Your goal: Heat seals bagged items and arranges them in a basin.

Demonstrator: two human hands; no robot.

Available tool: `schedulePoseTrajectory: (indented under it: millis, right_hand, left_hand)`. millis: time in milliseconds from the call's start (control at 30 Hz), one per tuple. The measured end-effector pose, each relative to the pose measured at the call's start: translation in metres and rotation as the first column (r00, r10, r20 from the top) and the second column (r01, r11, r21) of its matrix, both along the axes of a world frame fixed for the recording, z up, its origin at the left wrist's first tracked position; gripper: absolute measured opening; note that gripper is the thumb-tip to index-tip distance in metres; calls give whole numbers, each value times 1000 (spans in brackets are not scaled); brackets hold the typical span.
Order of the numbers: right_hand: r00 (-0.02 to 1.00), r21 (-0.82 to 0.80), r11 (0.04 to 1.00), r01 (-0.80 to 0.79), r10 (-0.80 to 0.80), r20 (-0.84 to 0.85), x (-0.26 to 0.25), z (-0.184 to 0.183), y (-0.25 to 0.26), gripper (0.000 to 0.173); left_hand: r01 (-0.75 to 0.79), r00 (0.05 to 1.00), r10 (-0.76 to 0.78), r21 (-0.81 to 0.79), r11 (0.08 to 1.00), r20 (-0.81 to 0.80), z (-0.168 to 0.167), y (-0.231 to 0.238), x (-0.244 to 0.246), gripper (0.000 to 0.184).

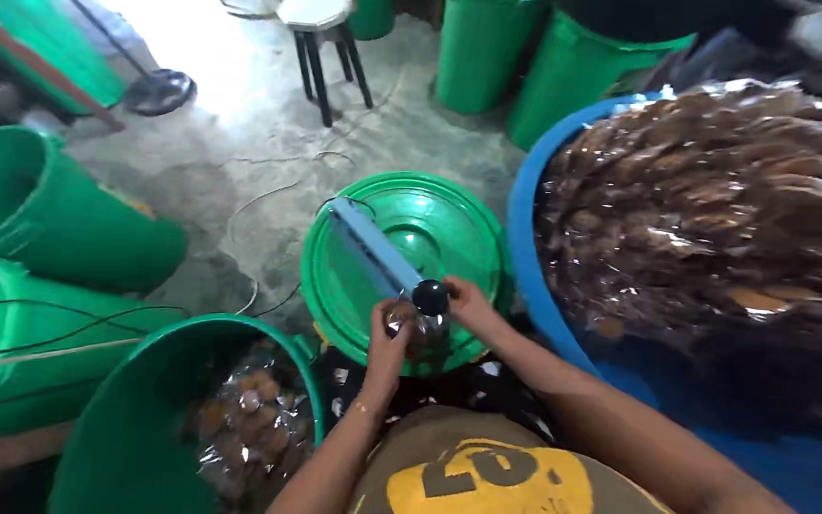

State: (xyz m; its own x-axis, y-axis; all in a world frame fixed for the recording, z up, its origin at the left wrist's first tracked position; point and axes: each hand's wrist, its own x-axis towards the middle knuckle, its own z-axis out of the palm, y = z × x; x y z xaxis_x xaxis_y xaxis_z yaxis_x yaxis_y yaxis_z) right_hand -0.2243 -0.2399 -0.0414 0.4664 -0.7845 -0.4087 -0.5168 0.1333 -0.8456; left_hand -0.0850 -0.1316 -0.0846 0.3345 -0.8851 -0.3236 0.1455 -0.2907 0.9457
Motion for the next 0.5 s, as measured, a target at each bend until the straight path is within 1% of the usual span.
schedulePoseTrajectory:
  millis: [67, 100, 133, 167, 200, 233, 267, 300, 333, 367, 400, 433, 467, 500]
  right_hand:
    - [998, -121, 993, 14, -6, 67, 15, 21, -20, 27]
    - [997, -194, 980, -37, 50, 66, 20, 34, -26, 27]
    - [986, -255, 954, -160, 167, 5, 25, 49, -29, 31]
    - [941, -287, 896, -339, 316, -125, 31, 62, -27, 41]
    - [848, -265, 815, -516, 441, -293, 38, 69, -23, 55]
    - [745, -202, 750, -630, 511, -428, 48, 71, -15, 67]
    - [673, -140, 721, -679, 535, -510, 56, 67, -7, 77]
    - [648, -111, 724, -681, 525, -553, 63, 59, 0, 84]
    - [657, -129, 741, -659, 485, -577, 67, 48, 6, 86]
    - [698, -207, 754, -623, 417, -582, 66, 37, 13, 83]
    - [773, -374, 736, -565, 314, -551, 63, 23, 21, 76]
    - [859, -582, 658, -477, 208, -468, 59, 6, 26, 69]
    - [911, -711, 582, -395, 151, -383, 58, -6, 28, 64]
    - [935, -763, 546, -348, 135, -329, 59, -12, 28, 61]
  left_hand:
    - [-95, 995, 95, -15, 995, 34, -5, -16, 12, 55]
    - [-123, 992, 123, -18, 992, 33, -5, -25, 20, 56]
    - [-141, 990, 142, -21, 990, 23, -2, -32, 27, 57]
    - [-144, 989, 145, -22, 989, 14, 0, -38, 35, 57]
    - [-141, 990, 141, -21, 990, 24, 2, -44, 43, 56]
    - [-123, 991, 124, -16, 992, 44, 2, -49, 52, 54]
    - [-90, 993, 90, -4, 996, 74, 3, -52, 61, 51]
    - [-47, 994, 45, 11, 999, 99, 5, -54, 68, 48]
    - [12, 994, -15, 24, 1000, 108, 5, -55, 76, 47]
    - [66, 991, -69, 35, 997, 112, 4, -53, 83, 46]
    - [90, 990, -94, 40, 995, 109, 0, -51, 88, 46]
    - [66, 993, -70, 44, 997, 91, -3, -49, 93, 48]
    - [-3, 999, 1, 51, 999, 44, -6, -46, 96, 49]
    - [-98, 994, 100, 62, 993, -40, -10, -42, 95, 50]
